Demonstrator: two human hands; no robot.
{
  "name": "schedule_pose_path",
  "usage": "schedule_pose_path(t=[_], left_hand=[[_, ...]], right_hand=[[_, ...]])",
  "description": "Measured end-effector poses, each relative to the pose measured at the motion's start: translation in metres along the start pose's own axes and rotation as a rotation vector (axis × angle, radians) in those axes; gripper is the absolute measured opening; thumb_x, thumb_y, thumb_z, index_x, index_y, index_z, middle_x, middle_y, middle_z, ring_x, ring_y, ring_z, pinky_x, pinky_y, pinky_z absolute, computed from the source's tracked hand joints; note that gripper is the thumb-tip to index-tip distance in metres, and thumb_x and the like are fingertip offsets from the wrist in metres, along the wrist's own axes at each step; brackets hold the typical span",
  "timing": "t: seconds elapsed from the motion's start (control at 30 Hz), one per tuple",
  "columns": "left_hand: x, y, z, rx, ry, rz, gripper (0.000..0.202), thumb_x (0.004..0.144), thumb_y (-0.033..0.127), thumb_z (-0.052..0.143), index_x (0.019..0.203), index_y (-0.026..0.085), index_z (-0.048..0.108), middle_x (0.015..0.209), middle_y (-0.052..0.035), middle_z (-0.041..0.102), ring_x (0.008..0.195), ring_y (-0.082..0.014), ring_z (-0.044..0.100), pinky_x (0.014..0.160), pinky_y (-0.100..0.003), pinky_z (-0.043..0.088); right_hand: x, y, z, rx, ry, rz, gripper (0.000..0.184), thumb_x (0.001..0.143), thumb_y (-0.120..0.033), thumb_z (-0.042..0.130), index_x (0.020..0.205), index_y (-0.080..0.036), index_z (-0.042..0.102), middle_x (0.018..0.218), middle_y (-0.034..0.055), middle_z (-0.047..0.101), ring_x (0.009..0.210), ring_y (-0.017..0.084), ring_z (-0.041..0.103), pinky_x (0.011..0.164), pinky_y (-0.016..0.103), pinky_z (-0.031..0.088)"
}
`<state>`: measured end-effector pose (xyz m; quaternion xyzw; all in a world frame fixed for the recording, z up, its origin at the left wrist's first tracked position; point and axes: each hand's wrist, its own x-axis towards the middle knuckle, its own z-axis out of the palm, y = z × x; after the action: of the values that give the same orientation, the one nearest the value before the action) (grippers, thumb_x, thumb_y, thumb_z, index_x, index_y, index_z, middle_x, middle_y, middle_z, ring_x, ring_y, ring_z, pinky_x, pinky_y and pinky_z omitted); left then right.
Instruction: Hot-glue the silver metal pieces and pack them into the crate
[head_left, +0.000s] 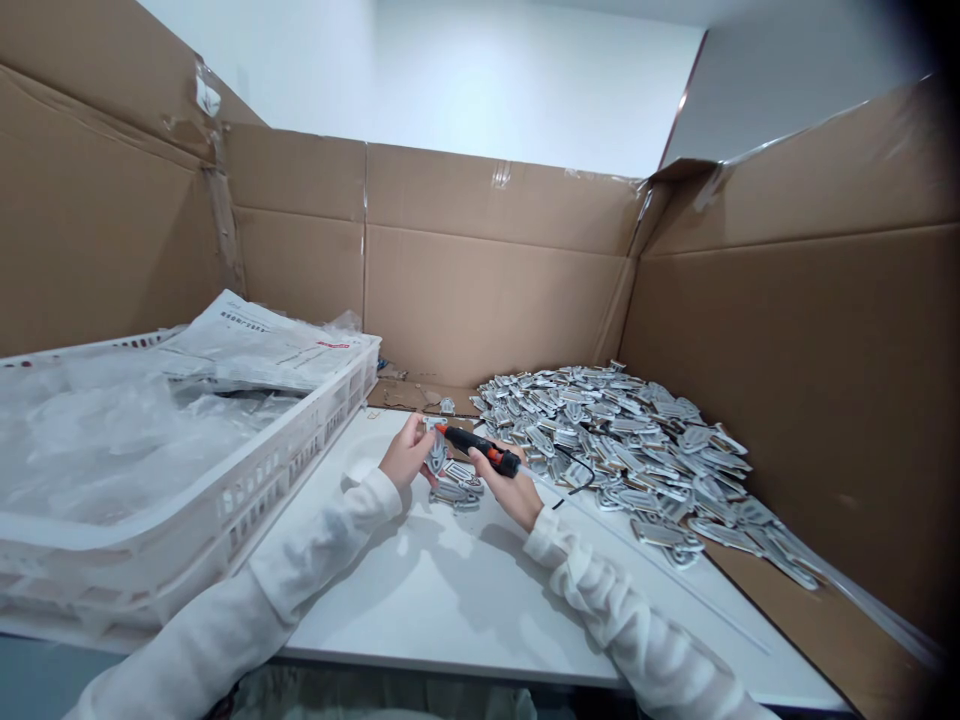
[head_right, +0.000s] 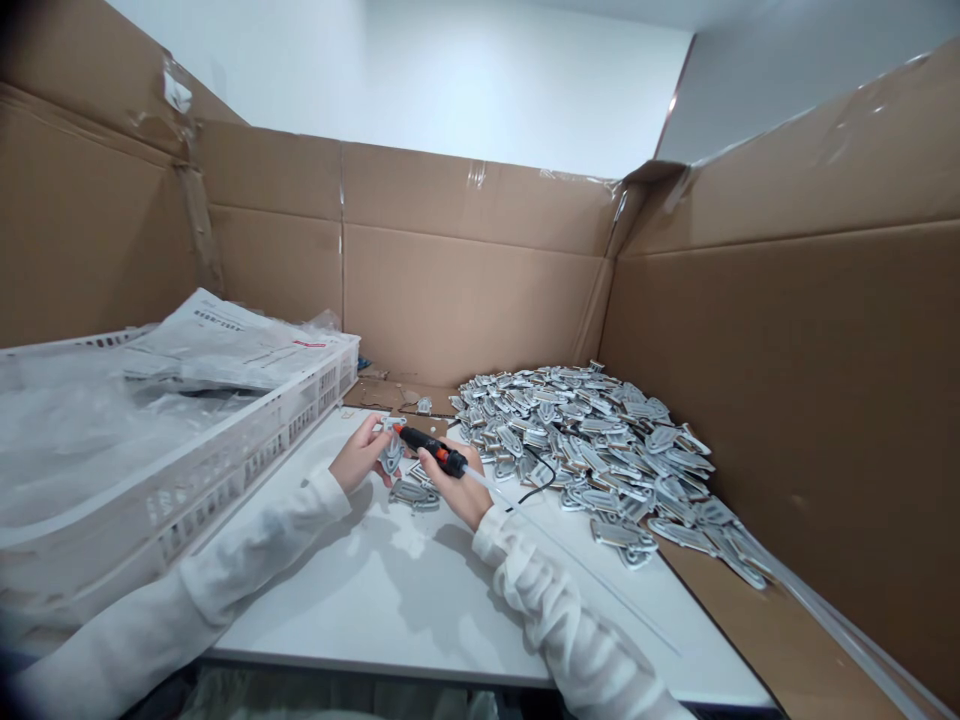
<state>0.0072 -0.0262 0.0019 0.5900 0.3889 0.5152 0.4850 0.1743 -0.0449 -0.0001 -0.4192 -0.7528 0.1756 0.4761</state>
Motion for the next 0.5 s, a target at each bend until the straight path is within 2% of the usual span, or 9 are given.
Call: schedule_pose_path(t=[0.5], left_hand=[[-0.0007,0.0023,0.0,0.005,0.005,0.008,0.03,0.071,0.04,0.049,0.088,0.02,0.034,0.061,0.0039,0.057,0.039,-0.0124,0.055,0.031,-0.022,0.043]], right_hand=[[0.0015,0.0045,0.0009,0.003,-0.004,0.002,0.034,0.079,-0.045,0.045,0.059,-0.018,0.053,0.047,-0.0028,0.046,0.047,0.011,0.041,0.051,0.025,0.034]])
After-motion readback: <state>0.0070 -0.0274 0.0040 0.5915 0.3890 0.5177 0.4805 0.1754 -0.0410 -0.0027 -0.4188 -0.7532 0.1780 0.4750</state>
